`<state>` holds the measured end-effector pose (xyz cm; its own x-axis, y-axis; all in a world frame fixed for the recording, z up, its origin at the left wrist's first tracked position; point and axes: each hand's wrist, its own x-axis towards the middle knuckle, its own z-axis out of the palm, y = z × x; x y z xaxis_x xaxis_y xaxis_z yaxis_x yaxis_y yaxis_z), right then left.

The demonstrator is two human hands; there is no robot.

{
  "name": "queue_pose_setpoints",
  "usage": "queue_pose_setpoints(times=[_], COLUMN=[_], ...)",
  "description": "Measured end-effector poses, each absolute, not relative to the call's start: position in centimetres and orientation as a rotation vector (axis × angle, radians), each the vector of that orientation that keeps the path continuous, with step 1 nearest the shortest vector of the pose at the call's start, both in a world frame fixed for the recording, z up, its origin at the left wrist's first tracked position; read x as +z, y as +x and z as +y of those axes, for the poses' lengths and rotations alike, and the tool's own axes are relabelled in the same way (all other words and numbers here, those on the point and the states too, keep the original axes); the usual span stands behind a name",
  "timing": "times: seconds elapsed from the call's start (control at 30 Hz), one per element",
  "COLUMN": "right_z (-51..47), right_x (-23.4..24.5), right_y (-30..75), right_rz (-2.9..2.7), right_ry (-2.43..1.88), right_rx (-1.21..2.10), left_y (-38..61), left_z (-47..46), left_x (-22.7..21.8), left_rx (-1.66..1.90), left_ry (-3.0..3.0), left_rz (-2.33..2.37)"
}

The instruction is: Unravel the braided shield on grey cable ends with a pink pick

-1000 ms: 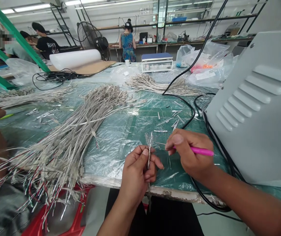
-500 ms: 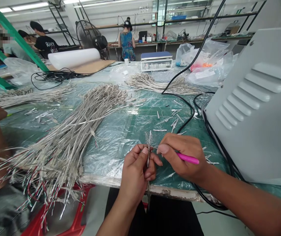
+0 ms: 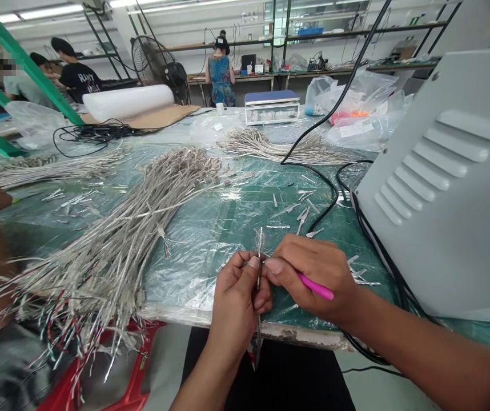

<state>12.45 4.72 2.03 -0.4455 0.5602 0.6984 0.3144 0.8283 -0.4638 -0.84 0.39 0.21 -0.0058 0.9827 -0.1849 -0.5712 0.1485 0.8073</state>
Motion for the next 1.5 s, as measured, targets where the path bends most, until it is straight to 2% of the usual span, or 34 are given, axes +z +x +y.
queue_pose_setpoints(times=[0.2,0.8,1.1,1.27,1.5], right_z=[4.8,4.9,5.1,5.5,6.4], right_x=[2.5,1.9,1.7,1.8,1.5], right_y=[12.6,12.5,12.3,12.2,12.5], right_rz=[-1.910,-2.010,-2.151,-2.096,-2.022], right_ry=[-0.658,-0.664,-0.935,-1.087,-1.034], right_rx=[0.424,0.419,-0.027,0.047,0.124], left_y=[-0.9,-0.9,-0.7,-0.9,-1.0], left_z=[0.5,0.4,0.5,0.7,0.7], left_x=[0.3,0.1,0.3,0.3,0.4], left_rx=[1.332,1.336,1.334,1.250,1.185], left_ry=[0.638,0.635,0.661,0.716,0.783], left_rz=[0.859,0.875,0.913,0.915,0.921])
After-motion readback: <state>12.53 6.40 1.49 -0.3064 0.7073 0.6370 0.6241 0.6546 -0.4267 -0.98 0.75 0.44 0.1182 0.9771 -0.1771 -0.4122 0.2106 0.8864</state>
